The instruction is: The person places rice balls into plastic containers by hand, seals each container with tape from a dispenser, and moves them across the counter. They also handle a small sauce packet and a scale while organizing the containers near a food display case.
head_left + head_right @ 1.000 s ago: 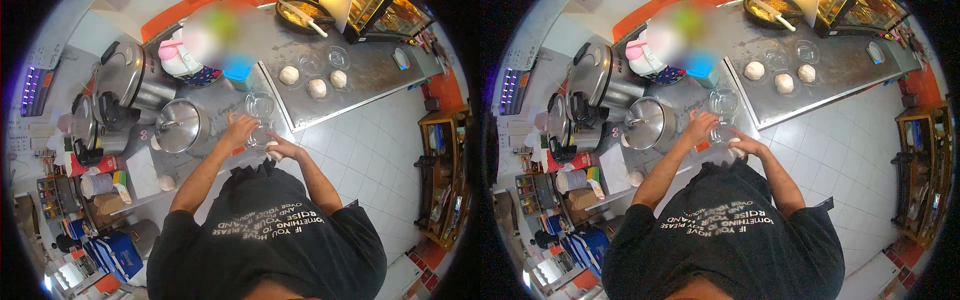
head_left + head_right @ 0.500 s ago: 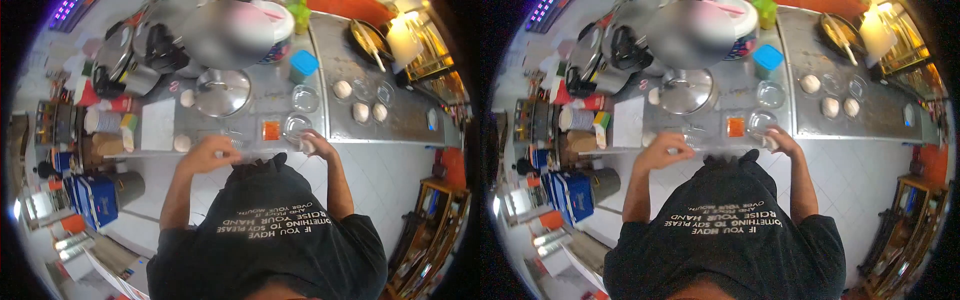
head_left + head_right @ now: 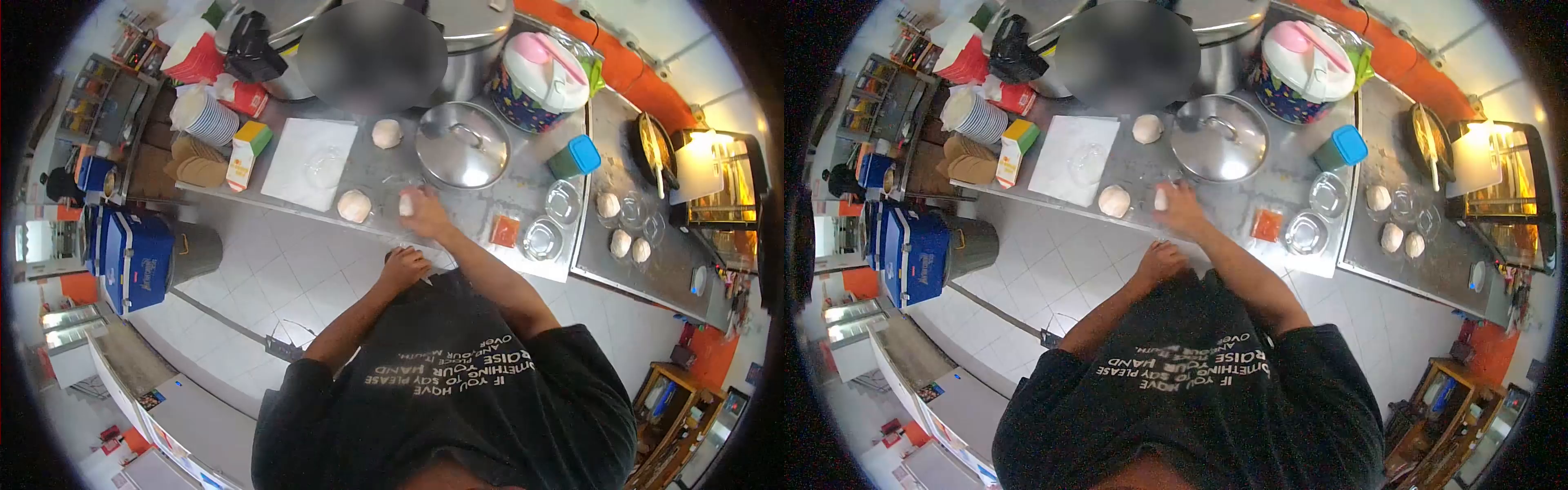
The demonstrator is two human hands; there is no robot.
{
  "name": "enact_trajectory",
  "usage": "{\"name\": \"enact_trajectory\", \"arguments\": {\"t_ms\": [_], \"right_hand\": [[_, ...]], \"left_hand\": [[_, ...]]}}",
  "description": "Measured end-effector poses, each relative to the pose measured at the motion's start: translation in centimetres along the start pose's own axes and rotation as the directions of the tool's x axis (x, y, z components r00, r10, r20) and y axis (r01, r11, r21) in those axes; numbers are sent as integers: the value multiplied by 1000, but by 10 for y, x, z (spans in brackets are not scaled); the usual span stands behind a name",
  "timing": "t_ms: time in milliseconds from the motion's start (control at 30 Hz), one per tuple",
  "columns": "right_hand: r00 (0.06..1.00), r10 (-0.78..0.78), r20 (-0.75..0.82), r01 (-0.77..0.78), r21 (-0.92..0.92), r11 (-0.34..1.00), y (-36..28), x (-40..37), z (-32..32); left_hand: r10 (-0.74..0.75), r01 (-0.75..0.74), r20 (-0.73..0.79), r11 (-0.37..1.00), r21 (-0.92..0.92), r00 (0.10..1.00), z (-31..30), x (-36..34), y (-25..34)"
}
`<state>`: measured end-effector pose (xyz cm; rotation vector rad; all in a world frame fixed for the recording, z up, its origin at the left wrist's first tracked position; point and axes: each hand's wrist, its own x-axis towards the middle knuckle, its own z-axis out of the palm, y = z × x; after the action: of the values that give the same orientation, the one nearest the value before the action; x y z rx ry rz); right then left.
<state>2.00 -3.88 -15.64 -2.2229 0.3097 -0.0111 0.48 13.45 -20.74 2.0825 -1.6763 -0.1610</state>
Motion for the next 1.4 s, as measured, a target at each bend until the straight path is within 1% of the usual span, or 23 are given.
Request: {"name": "enact_trajectory", "arguments": {"t_ms": [67, 200, 300, 367, 400, 467, 500, 533, 567, 633, 667, 733, 767, 833, 900, 967, 1033, 1100, 1167, 1233, 1300, 1367, 1400], "right_hand": [[961, 276, -19, -273, -231, 934, -19, 28, 16], [965, 260, -43, -259, -339, 904, -3, 57, 57], [948, 314, -57, -308, -418, 855, -13, 56, 56], [963, 206, -172, -260, -408, 875, -19, 48, 46], [963, 210, -171, -263, -407, 874, -19, 42, 38], [966, 75, -247, -117, -163, 980, -18, 32, 22], [966, 77, -247, -120, -165, 979, -24, 28, 19], [974, 56, -221, -102, -203, 974, -31, 22, 18], [980, 36, -195, -83, -239, 967, -35, 19, 19], [985, 16, -174, -57, -233, 971, -41, 26, 31], [989, 3, -147, -35, -221, 975, -45, 28, 39], [994, 66, -87, -86, -247, 965, -66, 41, 47], [992, 126, -21, -127, -280, 952, -74, 46, 49], [974, 222, 54, -203, -239, 950, -72, 50, 58], [940, 314, 131, -284, -208, 936, -72, 46, 58], [921, 389, 22, -381, -158, 911, -72, 25, 43], [892, 450, -43, -452, -122, 884, -55, -1, 27], [797, 579, -171, -603, -165, 781, -26, -30, 23], [768, 620, -159, -640, -184, 746, -1, -62, 22], [743, 652, -150, -669, -205, 715, 18, -80, 32], [725, 659, 199, -688, 253, 680, 38, -90, 50], [757, 616, 219, -652, 309, 692, 54, -91, 67], [769, 626, 127, -613, 423, 667, 55, -86, 72]], "left_hand": [[17, -19, 65, 1000, 23, 998, -12, 1, -4], [23, -27, 215, 999, 19, 976, -33, -1, -20], [-3, 25, 181, 993, -119, 984, -67, 5, -32], [8, -40, -118, 962, -270, 993, -89, 11, -50], [-27, -6, -115, 961, -276, 993, -97, 14, -64], [-180, 123, -140, 933, -339, 974, -100, 14, -107], [-299, 216, -159, 892, -397, 941, -95, 11, -132], [-397, 364, -295, 917, -163, 869, -103, 12, -148], [-440, 517, -447, 854, 60, 779, -111, 13, -163], [-765, 771, -467, 592, -235, 444, -113, 6, -209], [-763, 770, -464, 595, -231, 450, -111, 5, -228], [-850, 648, -346, 527, -550, 397, -110, 8, -262], [-848, 649, -343, 530, -545, 404, -112, 12, -277], [-862, 678, 0, 398, -618, 507, -120, 17, -294], [-858, 674, 15, 393, -626, 514, -132, 19, -298], [-853, 666, 31, 384, -639, 521, -155, 24, -285], [-646, 607, 44, 689, -396, 762, -181, 9, -254], [-554, 476, -100, 783, -400, 827, -178, -9, -214], [-344, 294, -100, 896, -333, 934, -174, -22, -178], [-328, 310, -21, 911, -271, 944, -157, -31, -152], [-316, 322, 59, 923, -210, 947, -131, -36, -146], [-417, 397, -80, 898, -188, 905, -98, -43, -149], [-418, 398, -80, 898, -188, 905, -99, -40, -146]]}}
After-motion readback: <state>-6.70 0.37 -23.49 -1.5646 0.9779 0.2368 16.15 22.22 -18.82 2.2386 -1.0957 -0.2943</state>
